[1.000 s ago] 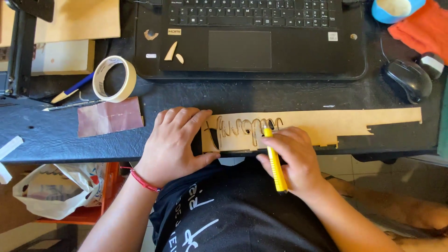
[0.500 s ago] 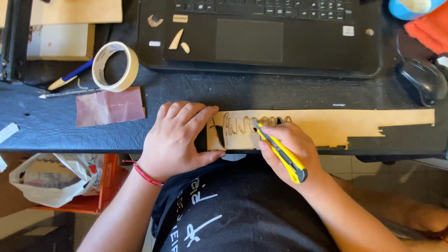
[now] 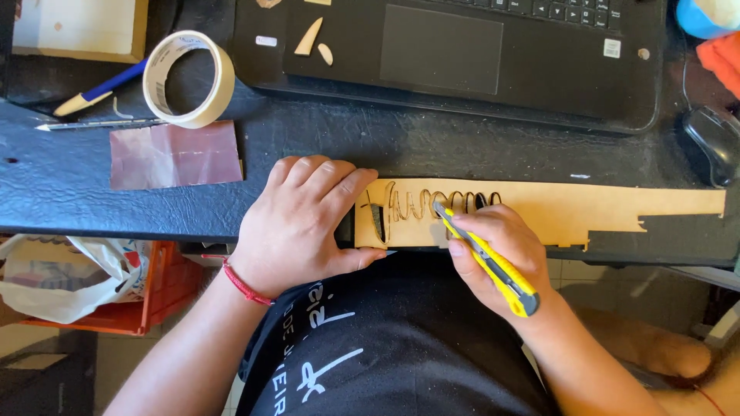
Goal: Using a utility knife to cut the remaining tabs of a laser-cut name from a wooden board
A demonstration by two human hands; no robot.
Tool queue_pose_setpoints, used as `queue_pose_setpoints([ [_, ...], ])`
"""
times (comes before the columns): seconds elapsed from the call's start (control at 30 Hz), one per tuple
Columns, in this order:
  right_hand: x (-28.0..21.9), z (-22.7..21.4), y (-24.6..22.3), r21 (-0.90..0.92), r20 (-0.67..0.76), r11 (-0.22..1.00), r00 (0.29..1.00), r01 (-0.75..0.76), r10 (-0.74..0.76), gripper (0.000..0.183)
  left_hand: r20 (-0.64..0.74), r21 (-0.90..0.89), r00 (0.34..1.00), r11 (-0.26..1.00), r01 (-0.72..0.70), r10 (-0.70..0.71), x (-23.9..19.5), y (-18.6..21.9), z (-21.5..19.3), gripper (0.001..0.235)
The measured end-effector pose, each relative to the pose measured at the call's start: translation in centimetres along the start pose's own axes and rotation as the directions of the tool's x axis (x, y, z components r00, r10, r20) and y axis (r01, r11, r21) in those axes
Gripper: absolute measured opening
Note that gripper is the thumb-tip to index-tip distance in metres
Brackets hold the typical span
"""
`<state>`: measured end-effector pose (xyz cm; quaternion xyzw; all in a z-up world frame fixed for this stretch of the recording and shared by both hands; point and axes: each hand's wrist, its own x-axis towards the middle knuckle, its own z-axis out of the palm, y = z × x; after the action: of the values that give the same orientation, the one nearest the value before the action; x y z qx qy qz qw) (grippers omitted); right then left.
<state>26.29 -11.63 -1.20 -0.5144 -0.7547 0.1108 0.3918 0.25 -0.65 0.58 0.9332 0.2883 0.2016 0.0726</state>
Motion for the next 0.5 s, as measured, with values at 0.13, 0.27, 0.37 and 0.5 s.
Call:
queue_pose_setpoints([
  [0.13, 0.0, -0.4, -0.5, 0.023, 0.024, 0.999, 0.999, -0.024, 0.023, 0.020, -0.025, -0.005, 1.000, 1.000, -0.002, 0.002, -0.1, 0.0, 0.1, 0.085],
  [0.27, 0.3, -0.7, -1.3, 0.031, 0.027, 0.996, 0.997, -0.079, 0.078, 0.020, -0.016, 0.003, 1.000, 1.000, 0.001, -0.001, -0.1, 0.0, 0.1, 0.085],
  [0.37, 0.6, -0.6, -1.9, 0.070, -0.011, 0.990, 0.992, -0.122, 0.123, 0.020, -0.022, -0.003, 1.000, 1.000, 0.003, -0.003, -0.1, 0.0, 0.0, 0.085],
  [0.5, 1.0, -0.2, -2.1, 0.029, 0.043, 0.990, 0.990, -0.136, 0.134, 0.021, -0.030, 0.003, 1.000, 1.000, -0.003, 0.003, -0.2, 0.0, 0.1, 0.084],
])
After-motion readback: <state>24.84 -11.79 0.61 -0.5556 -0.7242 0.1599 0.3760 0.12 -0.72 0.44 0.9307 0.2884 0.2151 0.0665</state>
